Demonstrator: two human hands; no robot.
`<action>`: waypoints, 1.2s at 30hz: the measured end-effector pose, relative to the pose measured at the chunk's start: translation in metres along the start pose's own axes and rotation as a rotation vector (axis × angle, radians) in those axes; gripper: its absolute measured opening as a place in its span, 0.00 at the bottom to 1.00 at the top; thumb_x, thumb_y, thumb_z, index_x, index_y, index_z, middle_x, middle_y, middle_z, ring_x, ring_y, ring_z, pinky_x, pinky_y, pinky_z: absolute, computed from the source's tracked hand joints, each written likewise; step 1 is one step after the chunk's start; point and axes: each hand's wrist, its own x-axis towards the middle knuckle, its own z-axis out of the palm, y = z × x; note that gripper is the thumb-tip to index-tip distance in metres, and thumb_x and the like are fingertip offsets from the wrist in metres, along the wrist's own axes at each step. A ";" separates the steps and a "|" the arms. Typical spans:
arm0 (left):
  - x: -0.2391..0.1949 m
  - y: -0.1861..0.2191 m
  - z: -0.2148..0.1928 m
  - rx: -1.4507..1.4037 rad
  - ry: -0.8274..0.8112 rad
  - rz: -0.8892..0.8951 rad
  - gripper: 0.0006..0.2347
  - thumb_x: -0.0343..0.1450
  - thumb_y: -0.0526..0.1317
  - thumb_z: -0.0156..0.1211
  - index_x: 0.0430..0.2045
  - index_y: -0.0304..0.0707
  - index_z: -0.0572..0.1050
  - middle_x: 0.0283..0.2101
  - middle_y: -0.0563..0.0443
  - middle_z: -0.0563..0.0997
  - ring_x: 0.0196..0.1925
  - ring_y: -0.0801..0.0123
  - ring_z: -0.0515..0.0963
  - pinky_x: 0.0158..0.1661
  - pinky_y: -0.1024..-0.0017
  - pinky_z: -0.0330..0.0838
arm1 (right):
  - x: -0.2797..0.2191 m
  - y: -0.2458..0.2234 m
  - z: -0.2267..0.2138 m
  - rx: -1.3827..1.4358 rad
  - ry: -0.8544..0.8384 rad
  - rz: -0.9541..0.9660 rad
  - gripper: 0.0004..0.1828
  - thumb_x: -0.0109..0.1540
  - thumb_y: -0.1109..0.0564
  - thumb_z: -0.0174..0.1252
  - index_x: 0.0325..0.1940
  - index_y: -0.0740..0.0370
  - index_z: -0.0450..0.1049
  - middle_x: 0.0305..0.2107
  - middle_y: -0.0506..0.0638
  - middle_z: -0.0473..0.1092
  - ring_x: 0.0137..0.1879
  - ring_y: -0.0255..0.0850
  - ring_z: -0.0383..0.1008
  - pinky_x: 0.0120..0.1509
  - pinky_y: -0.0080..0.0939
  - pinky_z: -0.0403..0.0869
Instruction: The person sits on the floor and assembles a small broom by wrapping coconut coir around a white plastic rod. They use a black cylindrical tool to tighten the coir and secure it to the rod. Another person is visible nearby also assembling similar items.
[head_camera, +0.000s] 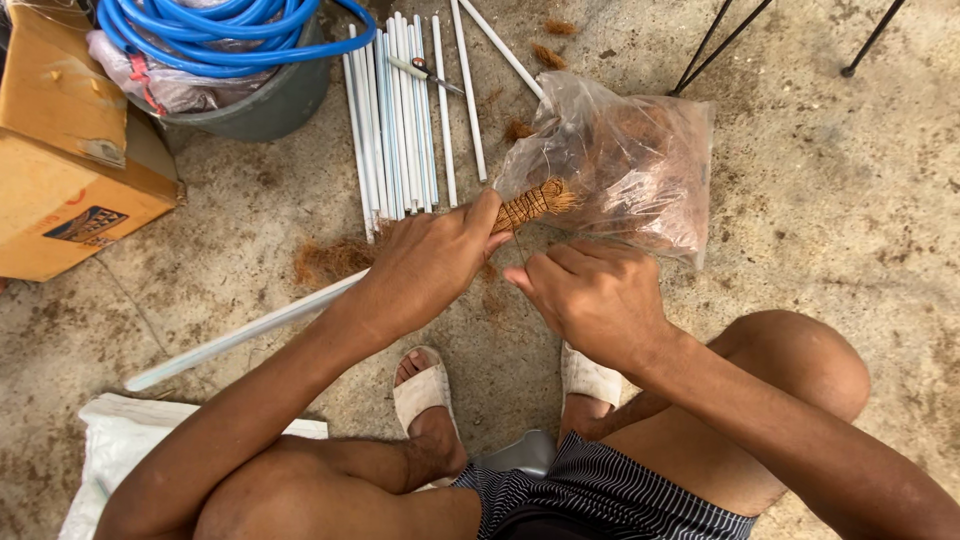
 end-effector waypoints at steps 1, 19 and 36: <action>0.001 0.000 0.004 0.009 0.038 0.035 0.13 0.76 0.41 0.54 0.42 0.25 0.67 0.19 0.41 0.76 0.16 0.63 0.78 0.13 0.67 0.70 | 0.000 0.001 -0.001 -0.013 0.004 -0.010 0.25 0.67 0.47 0.62 0.17 0.57 0.70 0.13 0.47 0.71 0.16 0.34 0.68 0.17 0.38 0.65; -0.015 0.039 0.003 -0.025 -0.185 0.421 0.13 0.76 0.43 0.57 0.32 0.27 0.70 0.15 0.45 0.73 0.12 0.69 0.75 0.14 0.71 0.71 | 0.041 0.062 -0.044 0.765 -0.594 -0.110 0.13 0.64 0.50 0.59 0.30 0.56 0.83 0.17 0.46 0.77 0.14 0.27 0.68 0.14 0.28 0.62; -0.014 0.019 -0.024 -0.820 0.020 0.069 0.23 0.81 0.51 0.38 0.61 0.28 0.62 0.25 0.56 0.67 0.24 0.76 0.69 0.25 0.78 0.72 | 0.029 0.058 0.001 1.416 -0.250 0.460 0.14 0.73 0.49 0.46 0.40 0.57 0.71 0.17 0.43 0.60 0.19 0.29 0.56 0.21 0.30 0.63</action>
